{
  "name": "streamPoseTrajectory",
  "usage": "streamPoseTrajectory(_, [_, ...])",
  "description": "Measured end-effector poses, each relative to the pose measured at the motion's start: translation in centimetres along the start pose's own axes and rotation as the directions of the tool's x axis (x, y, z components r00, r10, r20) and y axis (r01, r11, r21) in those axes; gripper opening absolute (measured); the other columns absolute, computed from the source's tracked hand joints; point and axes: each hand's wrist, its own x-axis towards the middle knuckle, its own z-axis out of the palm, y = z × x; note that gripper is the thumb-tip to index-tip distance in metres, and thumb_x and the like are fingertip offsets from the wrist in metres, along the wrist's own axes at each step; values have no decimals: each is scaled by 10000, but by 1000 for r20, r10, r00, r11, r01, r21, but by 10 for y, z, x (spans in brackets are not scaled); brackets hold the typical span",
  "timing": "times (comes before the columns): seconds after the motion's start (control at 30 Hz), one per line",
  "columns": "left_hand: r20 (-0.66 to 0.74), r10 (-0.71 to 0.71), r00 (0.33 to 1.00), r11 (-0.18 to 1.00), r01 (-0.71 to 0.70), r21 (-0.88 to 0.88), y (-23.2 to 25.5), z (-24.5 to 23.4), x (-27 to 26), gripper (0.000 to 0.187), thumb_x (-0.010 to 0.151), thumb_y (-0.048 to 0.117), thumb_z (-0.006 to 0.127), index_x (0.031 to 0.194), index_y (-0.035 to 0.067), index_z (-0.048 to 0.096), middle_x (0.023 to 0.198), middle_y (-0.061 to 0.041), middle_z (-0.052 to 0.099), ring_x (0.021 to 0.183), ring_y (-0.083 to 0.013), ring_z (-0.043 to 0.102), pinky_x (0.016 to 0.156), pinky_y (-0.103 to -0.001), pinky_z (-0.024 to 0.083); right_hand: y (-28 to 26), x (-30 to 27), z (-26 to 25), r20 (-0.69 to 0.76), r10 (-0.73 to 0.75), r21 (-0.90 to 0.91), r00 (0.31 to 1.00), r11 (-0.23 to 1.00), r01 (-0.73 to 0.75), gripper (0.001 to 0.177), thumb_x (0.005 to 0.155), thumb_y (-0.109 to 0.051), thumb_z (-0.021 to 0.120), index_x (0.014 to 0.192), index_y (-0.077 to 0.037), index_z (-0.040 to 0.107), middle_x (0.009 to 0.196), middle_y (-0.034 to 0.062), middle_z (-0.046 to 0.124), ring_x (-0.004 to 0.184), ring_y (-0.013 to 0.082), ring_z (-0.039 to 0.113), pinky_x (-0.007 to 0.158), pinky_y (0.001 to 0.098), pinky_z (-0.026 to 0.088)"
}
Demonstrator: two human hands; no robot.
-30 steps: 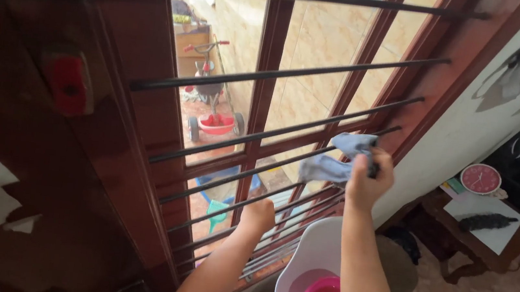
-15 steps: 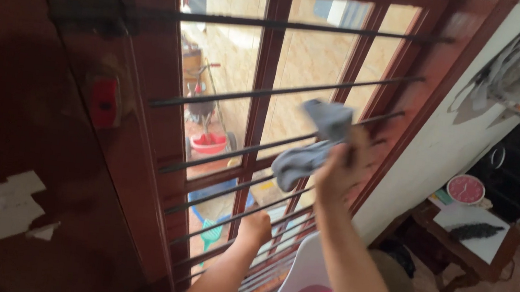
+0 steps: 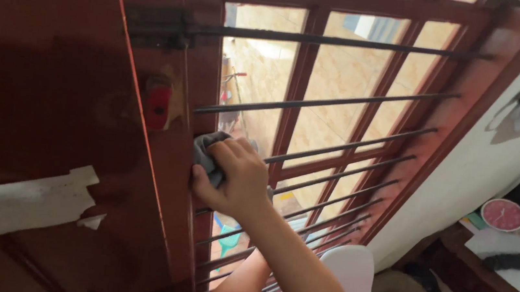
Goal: The person wipes the horizontal metal bars of a window grille using a grey cloth. They repeatedly dip the cloth into a pink basin of water and continue wiping the bars from top to bottom.
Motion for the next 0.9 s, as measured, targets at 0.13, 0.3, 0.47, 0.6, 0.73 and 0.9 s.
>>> streamPoseTrajectory(0.13, [76,-24,997,1000,24,-6,5,5,-11,333,747,254,604,912,28,785,933,-163,769,1010,-317,741,848,-411,599,0,6,-18,85,86,22,993,996,-89,310,853,-474,652,892,-167,654,784,75,648,768,337,677,686,424,550])
streamPoseTrajectory(0.3, [138,-19,990,1000,19,8,4,-2,-6,373,735,291,612,941,31,783,966,-159,772,1043,-309,739,873,-407,594,34,-1,-34,49,240,-77,969,969,-236,369,875,-568,626,879,-204,691,731,74,634,758,338,687,692,428,564])
streamPoseTrajectory(0.47, [171,7,985,999,-1,-34,2,23,11,404,725,316,622,956,27,783,980,-155,771,1058,-309,736,874,-402,592,135,-37,-56,-6,158,-147,987,977,-157,365,911,-571,595,920,-226,716,771,36,625,777,282,688,712,373,566])
streamPoseTrajectory(0.6, [216,28,976,999,-19,-48,-4,54,26,445,754,361,611,987,22,781,1061,-161,766,1171,-311,690,973,-409,550,192,-41,-96,-53,51,-153,997,987,-58,301,929,-451,589,907,-186,731,745,50,601,744,292,662,713,370,551])
streamPoseTrajectory(0.73, [318,46,947,995,-70,66,5,27,18,547,844,411,563,1157,1,745,1370,-130,675,1497,-297,374,1248,-360,236,259,-61,-126,-82,50,-180,995,982,-64,341,937,-469,572,909,-171,735,759,69,590,743,298,646,730,376,538])
streamPoseTrajectory(0.9, [334,16,943,998,2,-55,6,10,9,574,815,316,583,1202,-95,691,1459,-231,574,1522,-355,289,1284,-417,178,296,-66,-151,-138,-139,-335,981,938,86,480,1043,-492,424,844,-120,653,693,71,510,639,308,575,671,370,504])
